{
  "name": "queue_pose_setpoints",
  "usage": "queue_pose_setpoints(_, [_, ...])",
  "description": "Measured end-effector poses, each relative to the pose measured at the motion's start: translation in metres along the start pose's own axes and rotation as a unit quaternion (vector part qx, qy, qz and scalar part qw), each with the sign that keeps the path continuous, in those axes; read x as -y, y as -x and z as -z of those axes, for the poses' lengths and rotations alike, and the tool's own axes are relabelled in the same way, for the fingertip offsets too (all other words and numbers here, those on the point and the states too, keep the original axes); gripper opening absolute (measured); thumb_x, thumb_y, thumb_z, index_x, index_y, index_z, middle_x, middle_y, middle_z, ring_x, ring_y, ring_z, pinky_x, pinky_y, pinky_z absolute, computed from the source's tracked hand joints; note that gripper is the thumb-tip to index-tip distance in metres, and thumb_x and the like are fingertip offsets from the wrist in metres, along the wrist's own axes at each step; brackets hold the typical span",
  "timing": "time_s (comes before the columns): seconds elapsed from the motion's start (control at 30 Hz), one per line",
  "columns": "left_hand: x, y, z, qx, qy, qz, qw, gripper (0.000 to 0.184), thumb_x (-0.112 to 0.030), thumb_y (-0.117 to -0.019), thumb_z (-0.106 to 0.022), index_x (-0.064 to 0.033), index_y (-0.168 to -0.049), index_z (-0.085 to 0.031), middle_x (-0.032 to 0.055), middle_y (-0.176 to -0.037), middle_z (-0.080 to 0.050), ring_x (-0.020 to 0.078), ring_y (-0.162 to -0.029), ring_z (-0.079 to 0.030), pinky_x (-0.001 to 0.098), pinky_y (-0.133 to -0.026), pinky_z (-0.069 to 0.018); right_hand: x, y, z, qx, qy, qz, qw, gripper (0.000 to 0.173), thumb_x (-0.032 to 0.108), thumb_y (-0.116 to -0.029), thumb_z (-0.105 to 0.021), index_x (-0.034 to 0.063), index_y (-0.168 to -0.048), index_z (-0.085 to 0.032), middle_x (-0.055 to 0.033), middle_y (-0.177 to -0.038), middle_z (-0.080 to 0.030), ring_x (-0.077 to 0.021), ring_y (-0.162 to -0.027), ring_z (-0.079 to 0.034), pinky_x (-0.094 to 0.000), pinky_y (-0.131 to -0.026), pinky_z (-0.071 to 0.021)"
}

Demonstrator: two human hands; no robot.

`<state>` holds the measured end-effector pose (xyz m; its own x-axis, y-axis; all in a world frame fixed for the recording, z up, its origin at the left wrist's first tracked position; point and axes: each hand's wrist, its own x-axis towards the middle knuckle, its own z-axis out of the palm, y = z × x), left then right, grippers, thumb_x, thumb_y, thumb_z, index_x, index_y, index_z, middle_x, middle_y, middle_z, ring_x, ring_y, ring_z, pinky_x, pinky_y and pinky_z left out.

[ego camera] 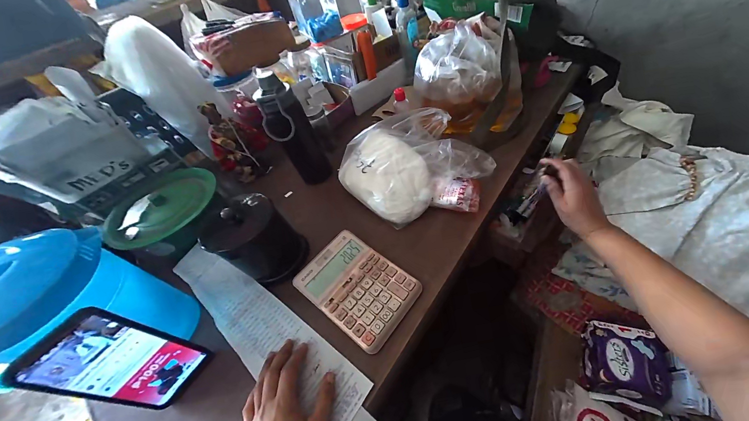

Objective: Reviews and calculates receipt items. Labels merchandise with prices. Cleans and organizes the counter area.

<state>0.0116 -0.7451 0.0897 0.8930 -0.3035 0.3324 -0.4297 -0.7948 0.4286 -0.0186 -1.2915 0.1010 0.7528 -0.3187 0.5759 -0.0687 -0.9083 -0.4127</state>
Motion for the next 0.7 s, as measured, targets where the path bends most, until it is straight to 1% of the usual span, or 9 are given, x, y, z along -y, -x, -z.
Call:
queue_pose_setpoints(0.1, [-0.001,0.000,0.000,0.007,-0.002,0.001,1.000,0.069,-0.061,-0.0913,-0.046,-0.0086,-0.132,-0.067,0.0172,-0.145,-0.058,0.0427,-0.141,-0.046,0.0671,-0.109,-0.0317,0.017,0.021,0.015,-0.116,-0.115,-0.178,0.970,0.045,0.024,-0.1114,-0.035,0.0015,-0.149,-0.042,-0.0220,-0.128,-0.056,-0.0221,-0.092,-0.068,-0.0383,-0.082,-0.0598])
queue_pose_setpoints(0.2, [-0.002,0.000,0.002,0.015,-0.003,0.000,1.000,0.070,-0.061,-0.0922,-0.046,-0.0069,-0.133,-0.065,0.0188,-0.147,-0.056,0.0444,-0.141,-0.045,0.0684,-0.110,-0.0300,0.010,0.039,0.005,-0.018,-0.216,-0.371,0.903,0.041,0.025,-0.1118,-0.038,0.0043,-0.146,-0.046,-0.0172,-0.111,-0.059,-0.0182,-0.071,-0.056,-0.0353,-0.064,-0.0495])
queue_pose_setpoints(0.27, [-0.004,0.000,0.003,0.016,-0.007,0.001,1.000,0.071,-0.061,-0.0922,-0.045,-0.0065,-0.133,-0.065,0.0188,-0.146,-0.056,0.0442,-0.141,-0.045,0.0685,-0.110,-0.0299,-0.003,0.048,-0.003,0.105,-0.209,-0.416,0.879,0.050,0.016,-0.1035,-0.059,-0.0002,-0.148,-0.045,-0.0232,-0.121,-0.061,-0.0246,-0.090,-0.060,-0.0397,-0.077,-0.0502])
queue_pose_setpoints(0.3, [-0.004,-0.001,0.003,0.013,-0.010,0.000,1.000,0.071,-0.061,-0.0922,-0.045,-0.0064,-0.133,-0.065,0.0190,-0.146,-0.057,0.0441,-0.141,-0.045,0.0679,-0.110,-0.0304,-0.009,0.051,-0.004,0.156,-0.190,-0.396,0.885,0.061,0.011,-0.0969,-0.069,-0.0023,-0.151,-0.042,-0.0263,-0.136,-0.058,-0.0302,-0.114,-0.063,-0.0442,-0.097,-0.0517])
queue_pose_setpoints(0.33, [-0.003,-0.001,0.003,0.011,-0.012,-0.001,1.000,0.071,-0.061,-0.0923,-0.045,-0.0067,-0.133,-0.066,0.0187,-0.146,-0.057,0.0438,-0.141,-0.046,0.0672,-0.110,-0.0307,-0.013,0.052,-0.004,0.196,-0.180,-0.367,0.891,0.074,0.011,-0.0925,-0.075,-0.0038,-0.154,-0.037,-0.0275,-0.150,-0.048,-0.0333,-0.134,-0.054,-0.0459,-0.111,-0.0449])
queue_pose_setpoints(0.37, [-0.003,0.000,0.003,0.011,-0.014,-0.002,1.000,0.071,-0.062,-0.0923,-0.045,-0.0068,-0.133,-0.065,0.0187,-0.146,-0.057,0.0439,-0.141,-0.046,0.0670,-0.110,-0.0309,-0.016,0.052,-0.003,0.222,-0.174,-0.345,0.895,0.085,0.014,-0.0899,-0.080,-0.0038,-0.157,-0.031,-0.0273,-0.158,-0.039,-0.0344,-0.141,-0.048,-0.0459,-0.115,-0.0414])
queue_pose_setpoints(0.4, [-0.002,0.000,0.003,0.013,-0.017,-0.003,1.000,0.071,-0.062,-0.0926,-0.044,-0.0072,-0.133,-0.065,0.0184,-0.146,-0.057,0.0437,-0.141,-0.045,0.0668,-0.110,-0.0310,-0.016,0.052,-0.001,0.231,-0.173,-0.339,0.895,0.095,0.017,-0.0873,-0.083,-0.0017,-0.160,-0.025,-0.0274,-0.159,-0.036,-0.0348,-0.140,-0.050,-0.0458,-0.114,-0.0432])
queue_pose_setpoints(0.53, [-0.002,0.001,0.001,0.015,-0.023,-0.005,1.000,0.070,-0.062,-0.0939,-0.044,-0.0079,-0.134,-0.064,0.0184,-0.147,-0.055,0.0432,-0.142,-0.045,0.0661,-0.111,-0.0309,-0.029,0.040,0.001,0.235,-0.179,-0.349,0.890,0.122,0.017,-0.0762,-0.093,0.0082,-0.165,-0.010,-0.0311,-0.142,-0.053,-0.0365,-0.116,-0.066,-0.0486,-0.102,-0.0535])
queue_pose_setpoints(0.7, [-0.011,0.000,0.000,0.029,-0.054,0.008,0.998,0.071,-0.061,-0.0957,-0.039,-0.0063,-0.136,-0.061,0.0203,-0.148,-0.054,0.0445,-0.142,-0.044,0.0658,-0.110,-0.0313,-0.037,0.031,-0.005,0.224,-0.112,-0.315,0.915,0.134,0.031,-0.0650,-0.099,0.0050,-0.164,-0.013,-0.0311,-0.147,-0.049,-0.0414,-0.137,-0.050,-0.0559,-0.113,-0.0410])
